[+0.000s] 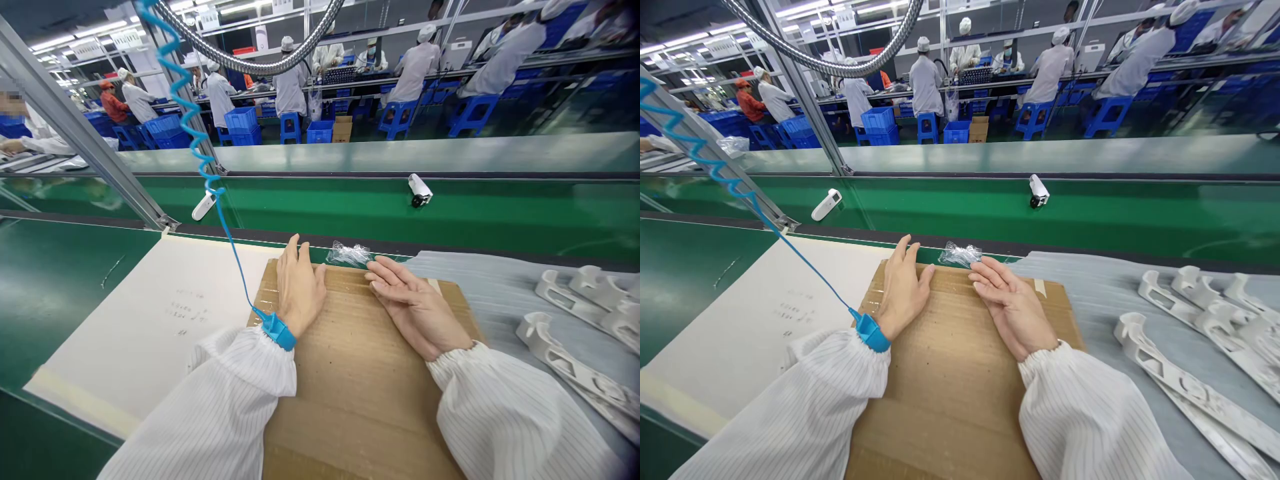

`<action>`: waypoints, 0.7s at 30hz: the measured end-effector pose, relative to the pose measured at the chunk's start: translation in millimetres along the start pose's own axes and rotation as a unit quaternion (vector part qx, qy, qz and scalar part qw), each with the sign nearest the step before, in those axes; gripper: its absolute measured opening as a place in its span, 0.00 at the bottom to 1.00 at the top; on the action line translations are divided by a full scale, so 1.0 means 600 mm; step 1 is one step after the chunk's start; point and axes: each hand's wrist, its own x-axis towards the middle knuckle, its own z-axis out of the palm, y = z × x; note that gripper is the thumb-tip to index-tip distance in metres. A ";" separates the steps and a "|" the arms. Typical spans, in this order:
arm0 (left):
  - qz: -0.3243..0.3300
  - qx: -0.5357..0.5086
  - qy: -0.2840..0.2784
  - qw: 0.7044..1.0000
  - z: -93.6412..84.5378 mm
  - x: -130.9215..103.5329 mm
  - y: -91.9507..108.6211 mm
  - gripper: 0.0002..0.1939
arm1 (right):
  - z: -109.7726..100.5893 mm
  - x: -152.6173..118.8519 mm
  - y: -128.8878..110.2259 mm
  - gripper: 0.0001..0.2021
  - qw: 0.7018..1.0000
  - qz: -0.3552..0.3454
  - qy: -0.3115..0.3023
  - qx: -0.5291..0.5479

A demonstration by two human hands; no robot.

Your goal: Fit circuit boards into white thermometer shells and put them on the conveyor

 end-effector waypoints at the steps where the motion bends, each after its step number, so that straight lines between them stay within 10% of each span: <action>1: 0.001 -0.002 0.002 1.000 0.001 0.000 -0.001 0.25 | 0.001 0.000 0.000 0.26 1.000 -0.001 -0.001 -0.001; 21: 0.010 -0.004 0.003 1.000 0.007 -0.001 -0.004 0.23 | 0.003 0.000 0.000 0.25 1.000 0.001 -0.003 0.003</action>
